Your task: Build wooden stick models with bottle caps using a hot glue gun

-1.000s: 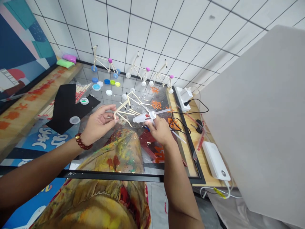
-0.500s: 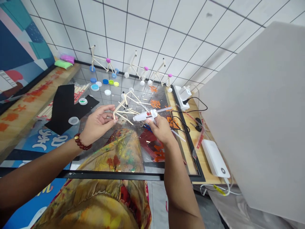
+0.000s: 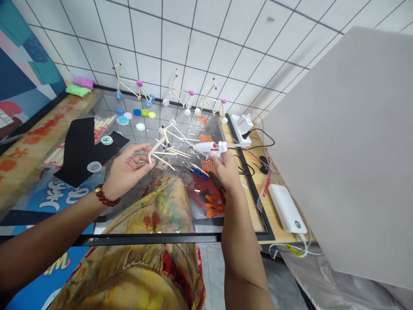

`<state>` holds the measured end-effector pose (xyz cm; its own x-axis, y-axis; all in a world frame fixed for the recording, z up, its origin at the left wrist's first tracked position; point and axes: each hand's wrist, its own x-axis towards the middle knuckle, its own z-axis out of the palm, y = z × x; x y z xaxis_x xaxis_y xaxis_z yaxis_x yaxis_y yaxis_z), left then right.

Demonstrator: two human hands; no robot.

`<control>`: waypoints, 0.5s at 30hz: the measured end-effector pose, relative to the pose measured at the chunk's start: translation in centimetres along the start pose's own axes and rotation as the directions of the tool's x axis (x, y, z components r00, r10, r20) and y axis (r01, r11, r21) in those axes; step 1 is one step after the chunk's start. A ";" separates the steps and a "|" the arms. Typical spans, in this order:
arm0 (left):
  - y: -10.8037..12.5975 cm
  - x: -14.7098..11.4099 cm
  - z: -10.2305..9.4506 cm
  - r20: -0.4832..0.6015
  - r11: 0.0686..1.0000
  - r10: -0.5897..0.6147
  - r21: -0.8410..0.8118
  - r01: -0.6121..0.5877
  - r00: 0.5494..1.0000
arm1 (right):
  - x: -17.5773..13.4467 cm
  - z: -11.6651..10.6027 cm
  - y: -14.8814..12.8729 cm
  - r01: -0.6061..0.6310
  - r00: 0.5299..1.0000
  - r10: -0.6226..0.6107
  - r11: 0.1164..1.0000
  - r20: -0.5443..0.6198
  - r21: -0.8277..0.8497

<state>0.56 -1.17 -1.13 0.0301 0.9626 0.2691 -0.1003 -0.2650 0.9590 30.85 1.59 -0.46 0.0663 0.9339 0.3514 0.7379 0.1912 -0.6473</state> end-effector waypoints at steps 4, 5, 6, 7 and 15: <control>0.1 0.0 0.1 0.007 1.000 -0.002 -0.002 0.002 1.000 | 0.7 -1.1 2.8 -0.182 0.958 0.131 0.966 -0.257 -0.186; 0.1 0.0 0.1 0.009 1.000 -0.002 0.001 0.002 1.000 | 0.8 -1.2 3.4 -0.234 0.943 0.163 0.945 -0.291 -0.227; 0.1 0.0 0.1 0.010 1.000 -0.001 0.004 0.001 1.000 | 0.9 -1.3 4.0 -0.281 0.931 0.198 0.925 -0.308 -0.256; 0.1 0.0 0.1 0.012 1.000 0.000 0.005 0.000 1.000 | 1.0 -1.3 4.6 -0.320 0.922 0.233 0.908 -0.310 -0.271; 0.2 -0.1 0.1 0.021 1.000 -0.003 -0.001 0.003 1.000 | 0.8 -2.4 7.2 -0.407 0.913 0.382 0.874 -0.143 -0.265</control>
<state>0.63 -1.37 -0.92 0.0508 0.9620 0.2681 -0.1013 -0.2621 0.9597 37.89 2.94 -3.23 0.4386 0.8825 0.1698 0.7956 -0.2934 -0.5300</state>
